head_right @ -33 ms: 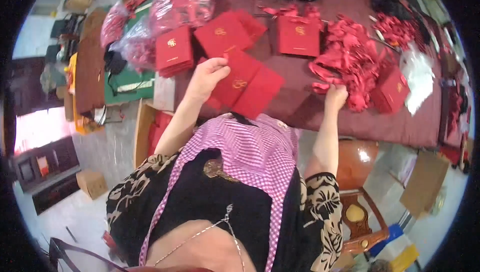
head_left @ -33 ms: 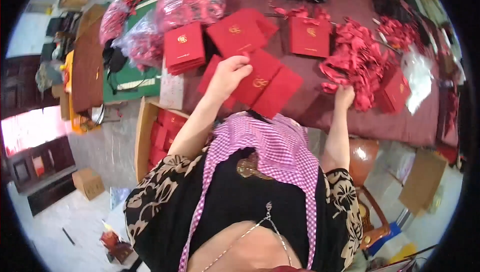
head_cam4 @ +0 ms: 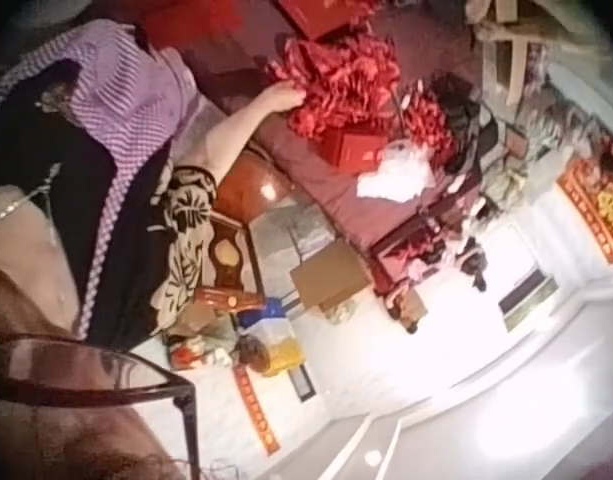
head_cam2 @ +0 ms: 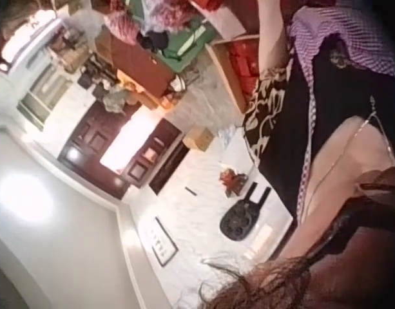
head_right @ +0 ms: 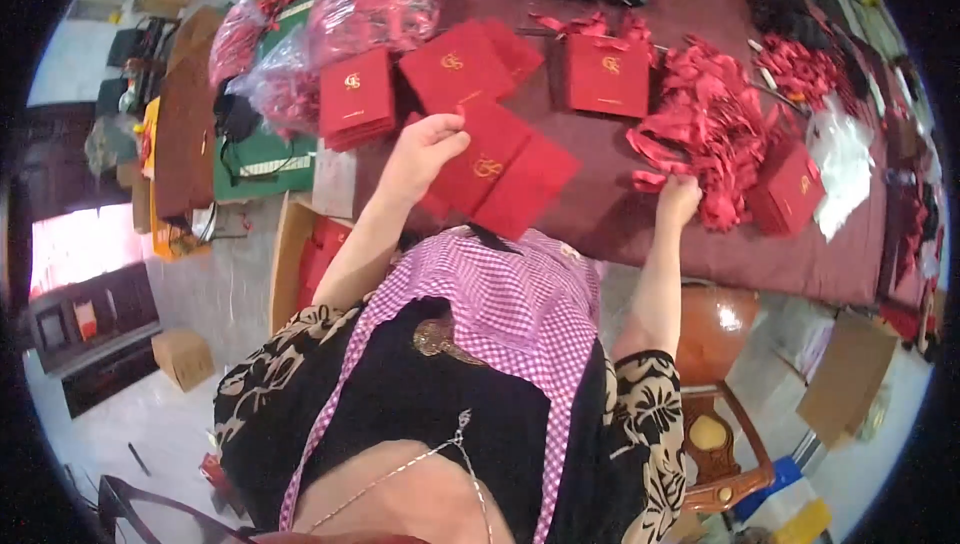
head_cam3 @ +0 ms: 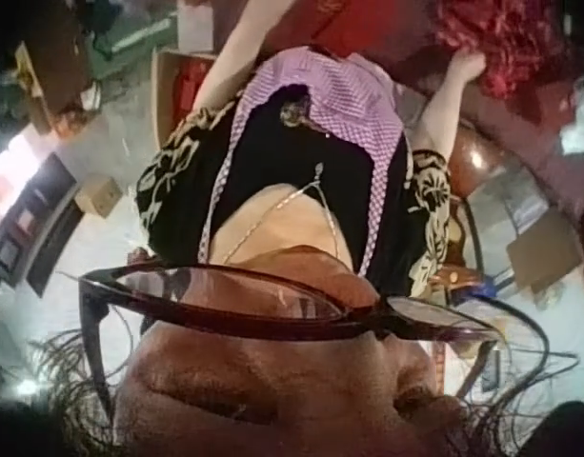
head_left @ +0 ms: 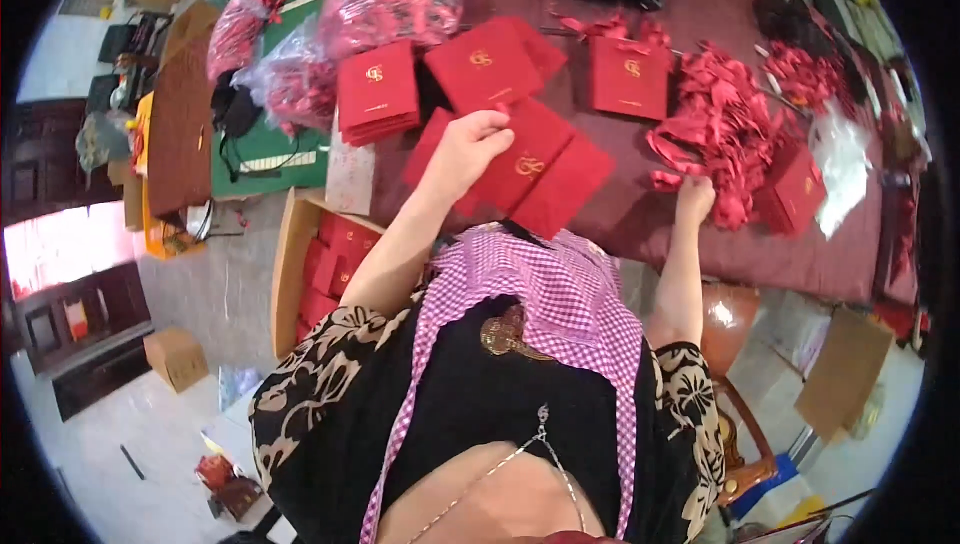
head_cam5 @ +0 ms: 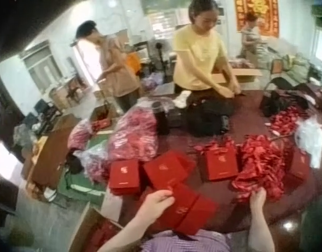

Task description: The person assembles gift bags by unfolding red paper bags, shaping them, and threading ribbon handles through the openings by hand.

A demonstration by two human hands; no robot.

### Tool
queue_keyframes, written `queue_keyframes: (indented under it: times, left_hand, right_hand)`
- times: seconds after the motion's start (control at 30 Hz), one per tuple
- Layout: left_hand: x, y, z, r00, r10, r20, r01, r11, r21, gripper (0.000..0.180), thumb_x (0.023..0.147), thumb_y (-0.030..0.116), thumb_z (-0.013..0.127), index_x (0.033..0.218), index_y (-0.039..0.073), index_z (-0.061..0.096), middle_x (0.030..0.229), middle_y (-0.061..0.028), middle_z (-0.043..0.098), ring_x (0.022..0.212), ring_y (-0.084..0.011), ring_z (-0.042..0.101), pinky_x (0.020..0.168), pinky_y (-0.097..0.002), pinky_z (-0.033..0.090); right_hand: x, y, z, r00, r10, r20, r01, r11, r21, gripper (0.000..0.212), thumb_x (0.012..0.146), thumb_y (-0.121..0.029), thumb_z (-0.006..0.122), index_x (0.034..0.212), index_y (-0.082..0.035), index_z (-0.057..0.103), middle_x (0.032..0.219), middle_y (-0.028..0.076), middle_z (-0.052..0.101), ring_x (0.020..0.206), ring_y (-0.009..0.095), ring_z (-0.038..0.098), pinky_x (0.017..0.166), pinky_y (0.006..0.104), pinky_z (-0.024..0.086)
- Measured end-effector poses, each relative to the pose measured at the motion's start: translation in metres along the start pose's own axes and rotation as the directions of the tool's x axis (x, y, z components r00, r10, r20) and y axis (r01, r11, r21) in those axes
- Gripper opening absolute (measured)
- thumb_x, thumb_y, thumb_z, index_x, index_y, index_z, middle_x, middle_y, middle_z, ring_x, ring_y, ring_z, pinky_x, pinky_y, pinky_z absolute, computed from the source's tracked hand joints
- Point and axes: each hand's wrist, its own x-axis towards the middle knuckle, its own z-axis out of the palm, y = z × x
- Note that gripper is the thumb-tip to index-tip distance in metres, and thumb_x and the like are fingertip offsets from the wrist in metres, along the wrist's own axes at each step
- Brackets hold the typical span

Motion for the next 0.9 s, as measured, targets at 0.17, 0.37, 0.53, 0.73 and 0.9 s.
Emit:
queue_keyframes:
  times: [0.17,0.37,0.53,0.73,0.9]
  left_hand:
    - [-0.006,0.017,0.003,1.0,0.02,0.003,-0.02,0.998,0.052,0.022,0.085,0.003,0.061,0.106,-0.005,0.06,0.092,-0.0022,0.065,0.084,-0.0071,0.058,0.075,-0.0213,0.046]
    - [-0.009,0.017,-0.002,0.993,0.11,-0.032,-0.099,0.965,0.241,0.023,0.084,0.005,0.062,0.105,-0.006,0.061,0.083,-0.0028,0.065,0.076,-0.0063,0.057,0.068,-0.022,0.047]
    - [-0.01,0.027,0.005,0.991,0.131,-0.027,-0.112,0.923,0.368,0.024,0.083,0.006,0.063,0.104,-0.006,0.062,0.078,-0.0042,0.065,0.072,-0.0059,0.056,0.064,-0.023,0.046]
    - [-0.017,0.027,0.011,0.982,0.188,-0.017,-0.167,0.91,0.379,0.023,0.082,0.005,0.064,0.102,-0.006,0.062,0.076,-0.007,0.065,0.07,-0.0066,0.056,0.062,-0.0239,0.046]
    - [-0.025,0.033,0.014,0.984,0.177,0.015,-0.167,0.894,0.415,0.021,0.085,0.003,0.063,0.105,-0.005,0.061,0.081,0.0033,0.06,0.074,-0.0022,0.051,0.066,-0.0183,0.043]
  right_hand:
    - [-0.006,-0.02,-0.004,0.998,-0.061,0.031,0.057,0.991,0.122,0.019,0.08,-0.015,0.066,0.089,0.0,0.066,0.091,0.017,0.065,0.081,0.029,0.063,0.074,0.0391,0.049]
    - [-0.06,-0.162,-0.067,0.972,-0.073,0.224,-0.146,0.56,0.815,0.013,0.088,-0.008,0.058,0.099,-0.001,0.061,0.081,0.001,0.058,0.071,0.007,0.052,0.064,0.0197,0.042]
    - [-0.095,-0.204,-0.082,0.866,-0.334,0.372,-0.244,0.367,0.898,0.012,0.092,-0.009,0.054,0.101,-0.003,0.06,0.075,-0.002,0.053,0.063,0.004,0.049,0.055,0.0184,0.04]
    - [-0.138,-0.244,-0.093,0.774,-0.524,0.355,-0.021,0.54,0.841,0.01,0.088,-0.002,0.058,0.098,-0.002,0.06,0.078,-0.003,0.056,0.064,0.002,0.048,0.058,0.0163,0.04]
    - [-0.149,-0.256,-0.092,0.789,-0.578,0.21,0.163,0.526,0.835,0.012,0.084,0.002,0.062,0.096,0.0,0.06,0.082,0.0,0.059,0.072,0.006,0.052,0.065,0.019,0.044]
